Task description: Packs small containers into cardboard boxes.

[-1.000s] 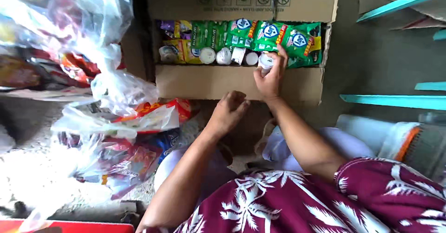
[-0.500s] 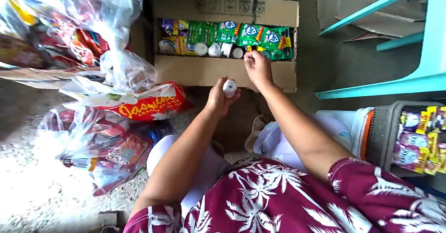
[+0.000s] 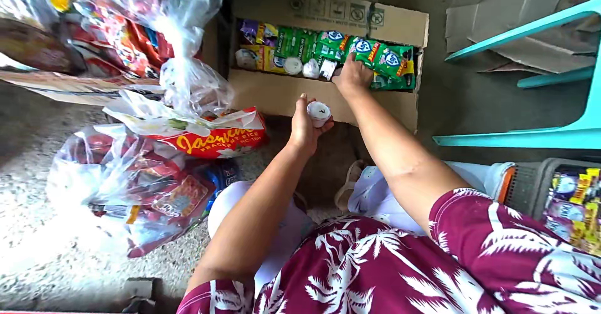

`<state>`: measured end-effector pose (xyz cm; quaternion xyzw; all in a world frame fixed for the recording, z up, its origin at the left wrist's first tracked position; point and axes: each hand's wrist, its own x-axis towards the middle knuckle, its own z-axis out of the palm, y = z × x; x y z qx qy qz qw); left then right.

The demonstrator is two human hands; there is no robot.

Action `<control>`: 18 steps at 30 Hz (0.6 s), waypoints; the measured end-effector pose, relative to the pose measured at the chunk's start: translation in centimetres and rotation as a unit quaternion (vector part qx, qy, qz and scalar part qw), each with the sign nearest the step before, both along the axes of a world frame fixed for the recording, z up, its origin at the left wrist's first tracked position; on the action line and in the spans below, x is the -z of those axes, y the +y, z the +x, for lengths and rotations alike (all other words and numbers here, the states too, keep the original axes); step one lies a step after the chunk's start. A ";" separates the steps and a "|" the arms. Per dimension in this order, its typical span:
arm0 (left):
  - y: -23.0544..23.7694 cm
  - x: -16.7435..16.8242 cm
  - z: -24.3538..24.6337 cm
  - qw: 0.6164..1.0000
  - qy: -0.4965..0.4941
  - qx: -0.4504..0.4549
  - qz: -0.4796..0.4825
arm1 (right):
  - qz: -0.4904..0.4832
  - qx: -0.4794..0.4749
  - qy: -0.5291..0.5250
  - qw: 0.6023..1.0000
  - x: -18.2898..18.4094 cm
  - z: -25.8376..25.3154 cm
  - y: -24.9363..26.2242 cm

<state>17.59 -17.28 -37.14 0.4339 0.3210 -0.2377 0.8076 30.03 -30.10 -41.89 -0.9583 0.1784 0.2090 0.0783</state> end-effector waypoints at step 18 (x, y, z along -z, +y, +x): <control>1.1 0.2 0.0 0.999 -0.013 0.030 -0.009 | 0.667 0.164 -0.245 0.684 0.5 -8.3 -3.7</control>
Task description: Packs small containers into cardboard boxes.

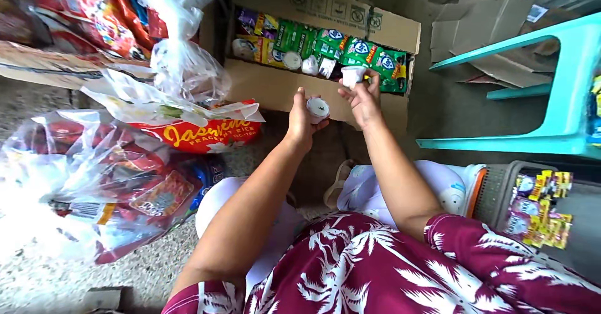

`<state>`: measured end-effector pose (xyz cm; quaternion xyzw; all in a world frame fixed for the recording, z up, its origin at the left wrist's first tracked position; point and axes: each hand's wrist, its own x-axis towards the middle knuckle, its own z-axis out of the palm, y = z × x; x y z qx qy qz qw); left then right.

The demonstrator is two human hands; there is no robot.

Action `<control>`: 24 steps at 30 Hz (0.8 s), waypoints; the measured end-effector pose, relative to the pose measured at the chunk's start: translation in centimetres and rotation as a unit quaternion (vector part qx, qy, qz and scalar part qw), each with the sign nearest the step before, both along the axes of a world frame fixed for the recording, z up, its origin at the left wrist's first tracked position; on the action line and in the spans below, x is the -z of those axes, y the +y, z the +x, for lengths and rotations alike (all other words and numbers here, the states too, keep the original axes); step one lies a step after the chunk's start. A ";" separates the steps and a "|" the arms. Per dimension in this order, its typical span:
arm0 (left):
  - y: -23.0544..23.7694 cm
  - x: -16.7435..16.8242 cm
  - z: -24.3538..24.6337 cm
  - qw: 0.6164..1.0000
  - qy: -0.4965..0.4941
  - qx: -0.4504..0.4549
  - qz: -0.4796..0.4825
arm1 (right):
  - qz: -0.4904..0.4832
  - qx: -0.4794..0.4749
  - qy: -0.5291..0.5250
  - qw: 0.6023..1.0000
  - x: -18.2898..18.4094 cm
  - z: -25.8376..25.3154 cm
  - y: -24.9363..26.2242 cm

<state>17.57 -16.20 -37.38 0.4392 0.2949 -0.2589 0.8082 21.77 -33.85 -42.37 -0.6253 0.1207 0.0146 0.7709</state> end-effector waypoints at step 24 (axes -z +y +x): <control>0.5 0.4 0.8 0.989 -0.084 -0.043 -0.110 | -0.463 -0.035 -0.040 0.885 0.8 4.4 2.3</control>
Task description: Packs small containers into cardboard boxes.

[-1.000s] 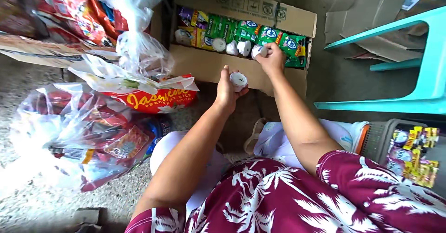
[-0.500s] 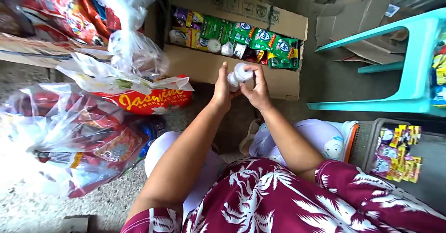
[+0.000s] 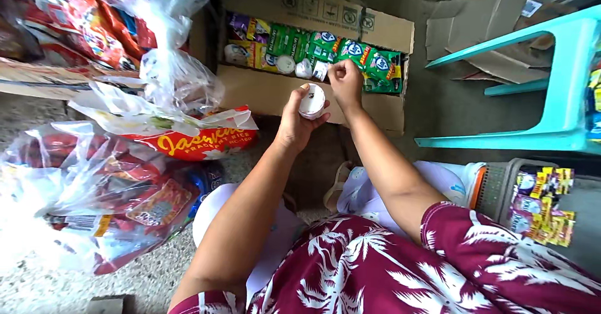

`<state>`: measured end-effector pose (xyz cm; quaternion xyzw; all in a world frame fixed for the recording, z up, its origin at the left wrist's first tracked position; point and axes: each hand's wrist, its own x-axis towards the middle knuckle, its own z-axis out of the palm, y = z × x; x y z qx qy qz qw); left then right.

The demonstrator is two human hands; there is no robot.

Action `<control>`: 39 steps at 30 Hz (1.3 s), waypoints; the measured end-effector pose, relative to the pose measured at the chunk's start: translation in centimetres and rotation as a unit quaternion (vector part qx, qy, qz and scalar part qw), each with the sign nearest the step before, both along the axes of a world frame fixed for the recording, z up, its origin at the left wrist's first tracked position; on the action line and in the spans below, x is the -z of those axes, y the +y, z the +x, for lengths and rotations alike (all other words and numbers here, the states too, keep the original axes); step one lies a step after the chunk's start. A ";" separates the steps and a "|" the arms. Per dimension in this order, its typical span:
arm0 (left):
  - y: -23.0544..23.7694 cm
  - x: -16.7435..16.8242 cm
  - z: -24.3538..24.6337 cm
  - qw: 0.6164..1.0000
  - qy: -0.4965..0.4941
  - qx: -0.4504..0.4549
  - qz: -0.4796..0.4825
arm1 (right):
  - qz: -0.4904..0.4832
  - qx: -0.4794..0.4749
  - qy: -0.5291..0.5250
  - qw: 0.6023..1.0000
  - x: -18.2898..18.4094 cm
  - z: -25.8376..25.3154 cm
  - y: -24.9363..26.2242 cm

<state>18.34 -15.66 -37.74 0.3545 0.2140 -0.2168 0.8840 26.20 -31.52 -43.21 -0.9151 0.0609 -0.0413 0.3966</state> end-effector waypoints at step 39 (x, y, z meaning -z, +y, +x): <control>1.6 0.2 1.1 0.991 0.003 -0.130 0.002 | 0.024 -0.342 -0.302 0.890 -6.3 -8.1 4.5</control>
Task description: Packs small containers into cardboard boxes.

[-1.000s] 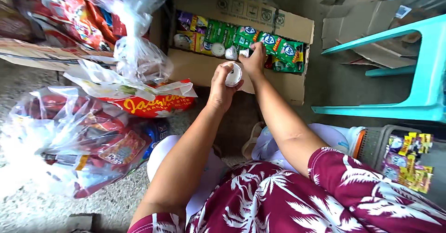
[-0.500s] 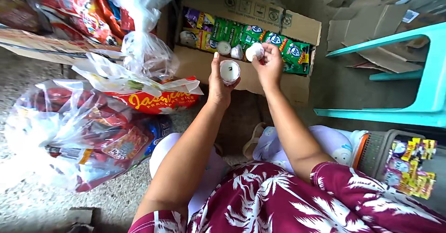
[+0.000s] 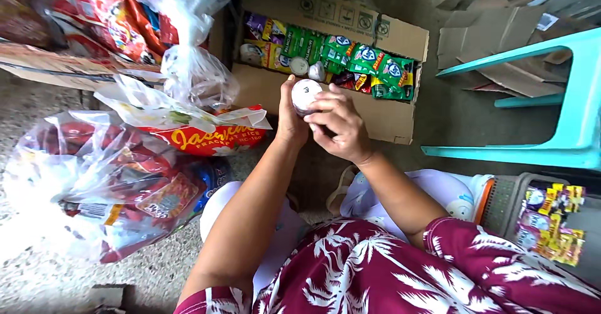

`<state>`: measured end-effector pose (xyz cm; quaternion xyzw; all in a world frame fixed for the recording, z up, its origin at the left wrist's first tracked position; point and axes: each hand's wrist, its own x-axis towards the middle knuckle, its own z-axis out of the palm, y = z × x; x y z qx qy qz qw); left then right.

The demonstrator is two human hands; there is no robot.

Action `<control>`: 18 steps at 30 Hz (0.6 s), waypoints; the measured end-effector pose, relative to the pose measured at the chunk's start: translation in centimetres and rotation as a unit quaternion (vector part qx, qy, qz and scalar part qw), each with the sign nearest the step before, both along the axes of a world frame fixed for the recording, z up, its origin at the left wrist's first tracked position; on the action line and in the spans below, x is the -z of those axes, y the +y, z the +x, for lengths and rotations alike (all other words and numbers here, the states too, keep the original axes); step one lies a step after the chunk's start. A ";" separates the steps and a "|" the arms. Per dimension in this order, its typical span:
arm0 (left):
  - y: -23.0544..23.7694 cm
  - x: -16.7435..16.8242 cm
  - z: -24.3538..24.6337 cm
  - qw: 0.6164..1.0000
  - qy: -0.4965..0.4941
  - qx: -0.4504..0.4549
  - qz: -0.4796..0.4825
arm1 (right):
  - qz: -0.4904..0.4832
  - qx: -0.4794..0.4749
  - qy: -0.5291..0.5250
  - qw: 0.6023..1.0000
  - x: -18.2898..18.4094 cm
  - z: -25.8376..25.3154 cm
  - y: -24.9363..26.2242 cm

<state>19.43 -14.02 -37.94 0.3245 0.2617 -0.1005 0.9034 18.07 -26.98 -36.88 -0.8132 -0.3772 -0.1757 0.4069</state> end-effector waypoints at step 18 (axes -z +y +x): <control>0.4 0.2 0.3 0.995 0.096 0.014 0.027 | -0.014 0.290 0.355 0.889 7.8 11.6 0.1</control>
